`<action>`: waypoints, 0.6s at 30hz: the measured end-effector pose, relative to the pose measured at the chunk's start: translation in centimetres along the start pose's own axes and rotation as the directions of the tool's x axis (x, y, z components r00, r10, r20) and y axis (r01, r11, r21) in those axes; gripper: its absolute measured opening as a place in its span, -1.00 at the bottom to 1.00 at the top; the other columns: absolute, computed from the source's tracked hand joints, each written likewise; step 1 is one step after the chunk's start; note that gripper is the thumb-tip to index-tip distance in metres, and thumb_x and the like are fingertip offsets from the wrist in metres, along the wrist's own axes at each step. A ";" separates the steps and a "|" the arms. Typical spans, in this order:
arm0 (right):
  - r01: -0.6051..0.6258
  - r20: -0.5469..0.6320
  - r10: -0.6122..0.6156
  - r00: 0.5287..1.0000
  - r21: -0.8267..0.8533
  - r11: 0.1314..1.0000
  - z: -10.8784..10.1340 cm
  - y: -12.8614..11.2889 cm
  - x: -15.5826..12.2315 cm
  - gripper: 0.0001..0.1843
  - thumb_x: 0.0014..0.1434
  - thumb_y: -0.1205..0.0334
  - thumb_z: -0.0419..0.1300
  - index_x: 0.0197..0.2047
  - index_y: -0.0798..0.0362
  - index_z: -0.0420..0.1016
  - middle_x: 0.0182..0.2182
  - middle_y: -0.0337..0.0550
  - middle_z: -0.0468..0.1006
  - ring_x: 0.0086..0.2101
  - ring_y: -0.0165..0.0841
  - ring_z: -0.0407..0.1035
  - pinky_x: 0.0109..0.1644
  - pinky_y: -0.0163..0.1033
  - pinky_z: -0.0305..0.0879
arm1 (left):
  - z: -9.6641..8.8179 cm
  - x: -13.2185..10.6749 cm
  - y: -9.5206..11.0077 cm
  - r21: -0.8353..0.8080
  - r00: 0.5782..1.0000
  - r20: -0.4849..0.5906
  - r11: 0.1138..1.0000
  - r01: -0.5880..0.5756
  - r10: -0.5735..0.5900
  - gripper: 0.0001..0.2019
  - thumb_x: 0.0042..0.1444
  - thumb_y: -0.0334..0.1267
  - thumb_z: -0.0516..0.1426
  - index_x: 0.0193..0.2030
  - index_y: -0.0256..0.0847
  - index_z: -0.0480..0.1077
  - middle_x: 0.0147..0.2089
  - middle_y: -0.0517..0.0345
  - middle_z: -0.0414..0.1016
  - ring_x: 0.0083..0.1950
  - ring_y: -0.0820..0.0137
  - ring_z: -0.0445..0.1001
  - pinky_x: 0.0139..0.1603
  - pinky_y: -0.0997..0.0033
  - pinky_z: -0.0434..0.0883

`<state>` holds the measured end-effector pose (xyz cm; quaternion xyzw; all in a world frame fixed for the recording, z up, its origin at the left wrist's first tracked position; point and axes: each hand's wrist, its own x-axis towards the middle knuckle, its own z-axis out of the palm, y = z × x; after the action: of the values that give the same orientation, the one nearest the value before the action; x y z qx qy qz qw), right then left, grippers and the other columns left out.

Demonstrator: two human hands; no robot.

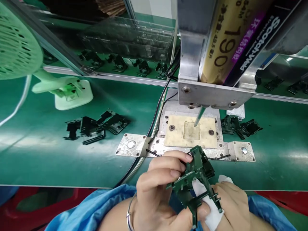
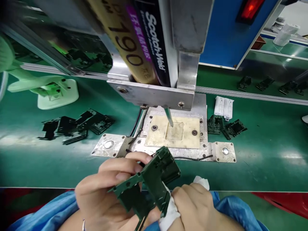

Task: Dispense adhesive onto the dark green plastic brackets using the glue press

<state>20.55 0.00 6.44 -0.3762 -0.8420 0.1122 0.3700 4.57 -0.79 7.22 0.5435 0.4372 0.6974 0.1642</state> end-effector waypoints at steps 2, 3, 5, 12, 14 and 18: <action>0.125 -0.010 -0.125 0.992 0.025 0.992 0.4 0.1 0.4 -0.71 0.21 0.55 -0.02 -0.42 0.03 0.34 -0.51 -0.18 0.34 -0.50 -0.33 0.26 -0.37 -0.15 0.15 | 0.1 -0.3 0.2 0.007 1.000 -0.023 1.000 0.008 -0.008 -0.29 -0.19 -0.44 0.46 0.10 -0.13 0.27 -0.14 0.17 0.35 -0.14 0.30 0.45 0.02 0.20 0.55; 0.190 -0.025 -0.189 0.982 0.033 0.981 0.5 0.4 0.8 -0.70 0.21 0.56 -0.03 -0.45 0.03 0.31 -0.53 -0.19 0.32 -0.51 -0.35 0.22 -0.40 -0.16 0.09 | 0.2 -0.5 0.3 0.015 0.999 -0.048 1.000 0.020 -0.019 -0.28 -0.20 -0.44 0.46 0.10 -0.11 0.28 -0.15 0.18 0.36 -0.14 0.29 0.45 0.01 0.20 0.56; 0.298 -0.043 -0.296 0.954 0.041 0.954 0.5 0.9 1.4 -0.66 0.25 0.53 -0.06 -0.50 0.03 0.25 -0.56 -0.18 0.28 -0.53 -0.36 0.16 -0.45 -0.17 -0.02 | 0.4 -0.7 0.5 0.040 0.996 -0.086 0.999 0.033 -0.029 -0.27 -0.21 -0.42 0.47 0.11 -0.07 0.29 -0.16 0.19 0.36 -0.15 0.28 0.46 0.00 0.18 0.56; 0.415 0.005 -0.415 0.910 0.044 0.909 0.4 1.4 2.4 -0.61 0.19 0.56 -0.01 -0.61 0.04 0.20 -0.62 -0.14 0.29 -0.55 -0.34 0.11 -0.47 -0.15 -0.15 | 0.6 -0.6 0.6 0.029 0.998 -0.056 0.999 -0.024 0.026 -0.32 -0.15 -0.51 0.41 0.12 -0.21 0.27 -0.10 0.15 0.31 -0.04 0.27 0.46 0.07 0.23 0.53; 0.413 0.019 -0.414 0.910 0.032 0.910 0.3 1.2 2.7 -0.61 0.19 0.55 -0.01 -0.61 0.04 0.22 -0.65 -0.18 0.25 -0.57 -0.35 0.10 -0.48 -0.16 -0.13 | 0.6 -0.5 0.6 0.016 0.998 -0.041 0.999 -0.038 0.038 -0.32 -0.13 -0.51 0.40 0.13 -0.22 0.26 -0.09 0.16 0.30 -0.02 0.29 0.45 0.10 0.27 0.51; 0.358 0.051 -0.368 0.929 0.138 0.924 -0.5 1.0 3.5 -0.64 0.27 0.48 -0.04 -0.53 0.04 0.31 -0.63 -0.21 0.30 -0.61 -0.39 0.16 -0.54 -0.20 0.00 | 0.7 -0.6 0.7 -0.023 0.999 -0.040 1.000 -0.010 0.009 -0.31 -0.11 -0.49 0.41 0.15 -0.20 0.25 -0.07 0.17 0.30 0.00 0.31 0.43 0.11 0.32 0.49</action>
<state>19.89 3.11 8.16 -0.1853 -0.9017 0.1088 0.3751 5.60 -1.31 7.43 0.5297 0.4296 0.7140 0.1585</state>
